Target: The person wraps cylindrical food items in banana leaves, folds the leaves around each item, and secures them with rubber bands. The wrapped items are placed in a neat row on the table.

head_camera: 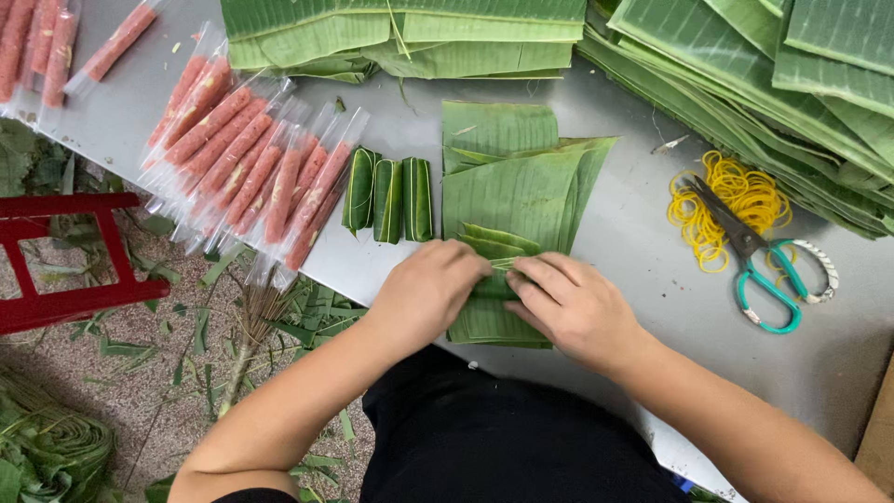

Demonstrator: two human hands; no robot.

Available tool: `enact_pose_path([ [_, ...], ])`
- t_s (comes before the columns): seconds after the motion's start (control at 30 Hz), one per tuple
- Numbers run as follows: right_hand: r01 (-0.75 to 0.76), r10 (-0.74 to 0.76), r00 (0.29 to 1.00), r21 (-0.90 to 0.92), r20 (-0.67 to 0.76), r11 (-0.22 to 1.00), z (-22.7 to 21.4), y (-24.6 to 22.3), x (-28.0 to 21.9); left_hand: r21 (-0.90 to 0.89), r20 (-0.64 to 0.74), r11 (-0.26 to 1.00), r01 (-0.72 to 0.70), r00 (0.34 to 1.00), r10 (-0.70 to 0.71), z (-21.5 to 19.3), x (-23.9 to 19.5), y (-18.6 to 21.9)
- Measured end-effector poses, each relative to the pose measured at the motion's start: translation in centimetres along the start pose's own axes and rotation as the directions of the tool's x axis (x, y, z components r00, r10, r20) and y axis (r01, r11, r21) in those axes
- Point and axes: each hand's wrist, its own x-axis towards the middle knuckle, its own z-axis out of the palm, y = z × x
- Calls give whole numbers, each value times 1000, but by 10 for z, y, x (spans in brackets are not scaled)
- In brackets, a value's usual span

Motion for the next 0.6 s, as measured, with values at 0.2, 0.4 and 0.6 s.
enact_pose_path([
  [0.2,-119,122,989,-37,82,992,-2,-10,5,122,131,983,-135,984,118,6,-3,7],
  [0.4,-237,208,960,150,188,960,-3,23,24,181,61,977,-109,993,99,8,10,-5],
  [0.6,-28,28,999,16,-15,999,-5,18,26,280,46,939,-199,980,194,1,26,-17],
])
